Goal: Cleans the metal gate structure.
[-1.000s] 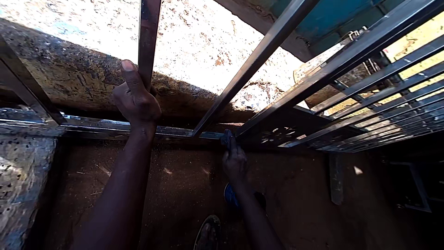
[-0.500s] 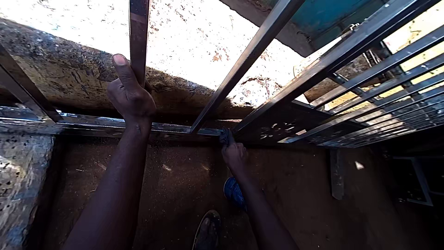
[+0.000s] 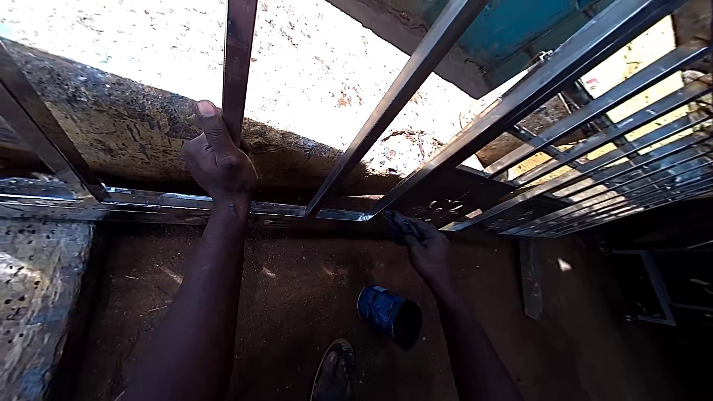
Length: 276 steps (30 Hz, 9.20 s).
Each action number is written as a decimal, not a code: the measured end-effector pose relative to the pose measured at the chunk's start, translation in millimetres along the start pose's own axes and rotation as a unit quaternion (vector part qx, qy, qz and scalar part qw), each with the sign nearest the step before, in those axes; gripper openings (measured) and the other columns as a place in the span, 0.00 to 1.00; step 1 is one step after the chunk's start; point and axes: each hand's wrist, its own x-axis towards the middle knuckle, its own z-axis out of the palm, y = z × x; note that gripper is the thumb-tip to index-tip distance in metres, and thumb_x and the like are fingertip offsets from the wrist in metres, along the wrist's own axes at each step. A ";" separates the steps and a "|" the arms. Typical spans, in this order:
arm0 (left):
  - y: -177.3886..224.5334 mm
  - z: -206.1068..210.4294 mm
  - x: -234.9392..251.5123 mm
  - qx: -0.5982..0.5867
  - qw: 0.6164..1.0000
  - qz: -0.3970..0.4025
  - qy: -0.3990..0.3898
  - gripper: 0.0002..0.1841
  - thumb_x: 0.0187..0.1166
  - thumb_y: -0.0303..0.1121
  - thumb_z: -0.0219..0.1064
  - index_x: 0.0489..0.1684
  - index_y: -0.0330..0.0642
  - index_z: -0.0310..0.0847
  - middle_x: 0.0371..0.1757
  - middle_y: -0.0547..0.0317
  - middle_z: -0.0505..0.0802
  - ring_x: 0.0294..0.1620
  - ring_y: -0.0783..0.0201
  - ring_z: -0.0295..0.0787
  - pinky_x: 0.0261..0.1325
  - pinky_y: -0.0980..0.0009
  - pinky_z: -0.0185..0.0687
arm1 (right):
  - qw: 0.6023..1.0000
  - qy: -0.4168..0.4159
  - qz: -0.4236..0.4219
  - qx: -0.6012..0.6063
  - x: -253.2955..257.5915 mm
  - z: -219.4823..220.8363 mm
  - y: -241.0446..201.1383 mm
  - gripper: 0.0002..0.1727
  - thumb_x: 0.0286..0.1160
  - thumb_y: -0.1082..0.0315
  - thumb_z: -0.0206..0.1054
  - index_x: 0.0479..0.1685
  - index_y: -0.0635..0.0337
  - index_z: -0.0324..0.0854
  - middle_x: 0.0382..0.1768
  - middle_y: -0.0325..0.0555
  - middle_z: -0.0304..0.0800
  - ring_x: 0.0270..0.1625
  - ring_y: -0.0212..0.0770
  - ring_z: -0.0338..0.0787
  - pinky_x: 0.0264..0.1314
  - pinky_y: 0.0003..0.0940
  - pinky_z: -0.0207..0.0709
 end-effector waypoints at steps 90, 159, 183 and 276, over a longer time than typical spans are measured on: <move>4.6 -2.1 2.3 -0.017 1.000 0.006 -0.009 0.30 0.94 0.53 0.33 0.15 0.58 0.65 0.10 0.77 0.70 0.10 0.75 0.67 0.18 0.71 0.65 | 0.973 -0.143 0.180 -0.011 -13.0 133.8 -29.4 0.59 0.69 0.59 0.79 0.96 0.53 0.37 0.45 0.47 0.97 0.49 0.51 0.95 0.59 0.58 0.84; 5.9 -1.3 -4.8 0.104 0.994 -0.019 0.001 0.40 0.86 0.68 0.29 0.08 0.50 0.67 0.09 0.63 0.73 0.11 0.61 0.71 0.17 0.56 0.67 | 0.969 0.168 -0.115 -0.139 38.0 129.8 -133.2 0.39 0.71 0.43 0.69 0.56 0.82 0.82 0.27 0.58 0.93 0.33 0.59 0.96 0.41 0.56 0.87; 3.5 3.4 -3.1 0.054 0.998 -0.007 0.028 0.33 0.88 0.58 0.34 0.09 0.53 0.67 0.09 0.74 0.69 0.10 0.73 0.65 0.18 0.68 0.64 | 0.907 0.372 -0.198 0.002 132.2 -13.8 -229.4 0.34 0.86 0.41 0.50 0.25 0.65 0.80 0.16 0.52 0.81 0.23 0.55 0.87 0.24 0.54 0.72; 13.0 -1.0 -8.4 0.106 0.994 -0.008 0.029 0.35 0.89 0.59 0.35 0.05 0.53 0.61 0.08 0.67 0.68 0.12 0.64 0.70 0.18 0.59 0.63 | 0.987 0.099 -0.050 0.117 -11.8 166.3 -98.5 0.38 0.58 0.68 0.84 0.72 0.72 0.74 0.52 0.61 0.91 0.51 0.49 0.92 0.58 0.49 0.84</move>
